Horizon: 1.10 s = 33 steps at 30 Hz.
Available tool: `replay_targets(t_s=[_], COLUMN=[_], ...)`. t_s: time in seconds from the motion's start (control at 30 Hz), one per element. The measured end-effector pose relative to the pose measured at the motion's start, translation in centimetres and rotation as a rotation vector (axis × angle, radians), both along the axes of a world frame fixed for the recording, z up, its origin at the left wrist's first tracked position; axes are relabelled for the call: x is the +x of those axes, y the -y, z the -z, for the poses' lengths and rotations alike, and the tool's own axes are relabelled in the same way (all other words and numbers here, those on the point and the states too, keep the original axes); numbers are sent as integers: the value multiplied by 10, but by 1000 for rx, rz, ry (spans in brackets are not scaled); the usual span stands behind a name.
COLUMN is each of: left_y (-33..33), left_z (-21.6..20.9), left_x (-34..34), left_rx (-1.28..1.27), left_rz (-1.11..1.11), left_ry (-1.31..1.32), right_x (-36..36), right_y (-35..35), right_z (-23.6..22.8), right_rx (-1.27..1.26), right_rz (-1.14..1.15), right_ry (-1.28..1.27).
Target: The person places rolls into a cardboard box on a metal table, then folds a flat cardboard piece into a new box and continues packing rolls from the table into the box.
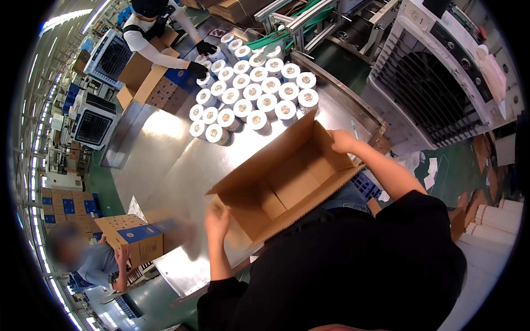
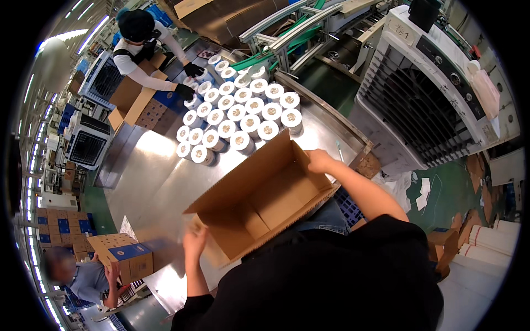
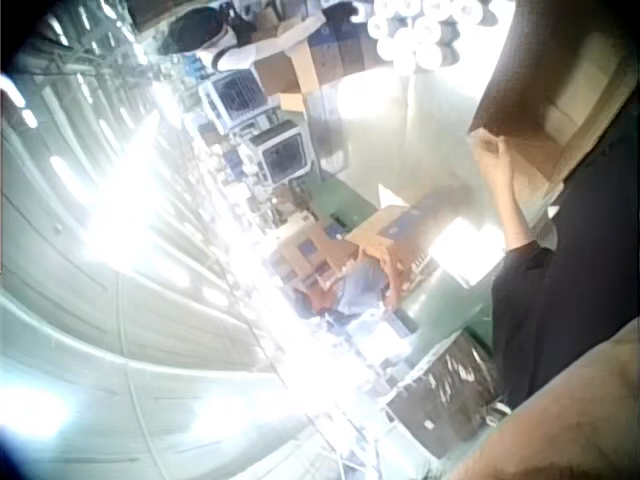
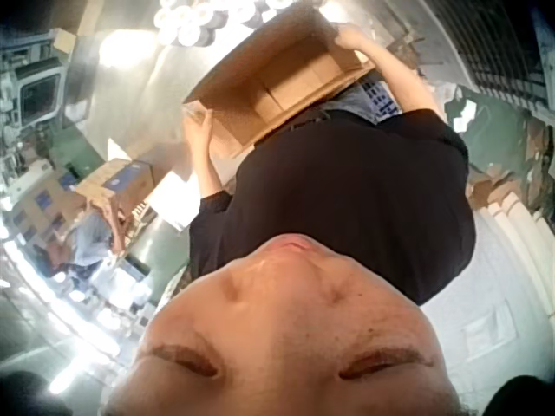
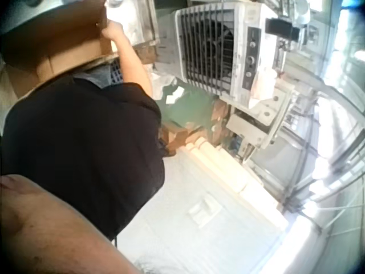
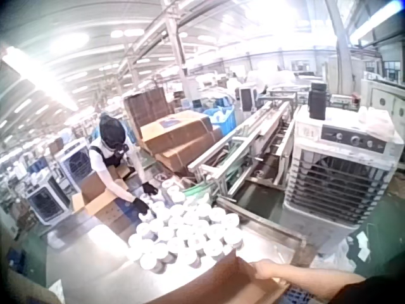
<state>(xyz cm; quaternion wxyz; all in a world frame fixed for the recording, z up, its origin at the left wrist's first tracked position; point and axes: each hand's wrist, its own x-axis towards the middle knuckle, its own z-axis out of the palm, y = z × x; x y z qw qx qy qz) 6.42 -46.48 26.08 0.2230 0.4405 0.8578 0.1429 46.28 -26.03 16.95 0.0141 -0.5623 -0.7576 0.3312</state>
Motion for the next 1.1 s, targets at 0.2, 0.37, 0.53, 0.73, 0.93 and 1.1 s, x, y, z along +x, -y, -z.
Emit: replay_targets(t_s=[0.2, 0.37, 0.53, 0.73, 0.93, 1.1], left_y=[-100, -168, -248, -235, -333, -374], left_z=[-70, -21, 36, 179, 222, 231], left_x=[93, 83, 56, 106, 133, 146], left_rx=[569, -92, -416, -176, 383, 153], left_rz=[664, 737, 668, 543, 592, 613], left_ry=[-308, -270, 279, 320, -133, -238], right_x=[-1, -22, -8, -24, 7, 9], right_y=[29, 28, 43, 42, -62, -174], right_z=[6, -7, 1, -9, 7, 90], right_rx=[174, 90, 55, -41, -94, 71], right_rz=[98, 0, 42, 109, 407, 255], right_ry=[-89, -13, -69, -58, -155, 124])
